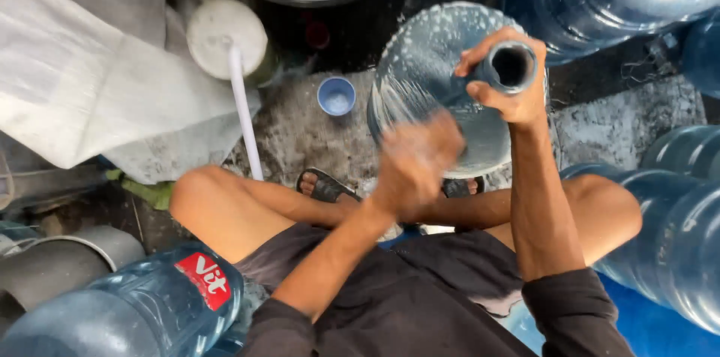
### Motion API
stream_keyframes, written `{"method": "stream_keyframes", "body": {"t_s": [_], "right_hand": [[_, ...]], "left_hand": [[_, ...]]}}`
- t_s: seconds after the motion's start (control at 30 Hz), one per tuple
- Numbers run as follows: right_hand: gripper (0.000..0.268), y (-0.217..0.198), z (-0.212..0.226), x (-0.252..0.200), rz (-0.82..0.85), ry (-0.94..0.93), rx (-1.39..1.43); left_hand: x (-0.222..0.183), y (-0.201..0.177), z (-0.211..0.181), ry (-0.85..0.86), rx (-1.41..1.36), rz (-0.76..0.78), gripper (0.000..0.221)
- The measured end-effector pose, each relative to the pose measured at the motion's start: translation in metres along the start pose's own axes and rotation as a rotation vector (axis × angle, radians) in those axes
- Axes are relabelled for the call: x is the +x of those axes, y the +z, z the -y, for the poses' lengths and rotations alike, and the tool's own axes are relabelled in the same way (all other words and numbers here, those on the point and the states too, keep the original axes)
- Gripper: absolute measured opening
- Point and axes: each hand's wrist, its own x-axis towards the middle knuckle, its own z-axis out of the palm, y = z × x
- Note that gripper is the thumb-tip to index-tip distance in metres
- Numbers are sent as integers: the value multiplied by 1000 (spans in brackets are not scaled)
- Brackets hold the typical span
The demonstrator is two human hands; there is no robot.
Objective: Scrubbing the exterior of a large plastic water jug with soap and a sponge.
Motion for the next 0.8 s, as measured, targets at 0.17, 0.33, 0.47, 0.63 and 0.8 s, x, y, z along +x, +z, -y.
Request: {"method": "stream_keyframes", "body": {"t_s": [0.17, 0.33, 0.47, 0.63, 0.8], "right_hand": [[30, 10, 17, -14, -18, 63, -65], [36, 1, 16, -6, -11, 78, -8], [35, 5, 19, -9, 7, 28, 7], [41, 8, 19, -7, -37, 14, -80], [43, 49, 17, -21, -577, 13, -291]], "left_hand": [[19, 4, 23, 66, -221, -148, 26], [-14, 19, -25, 299, 1, 265, 33], [12, 17, 19, -162, 78, -122, 12], [-16, 20, 19, 215, -265, 91, 31], [-10, 1, -19, 34, -106, -109, 16]]}}
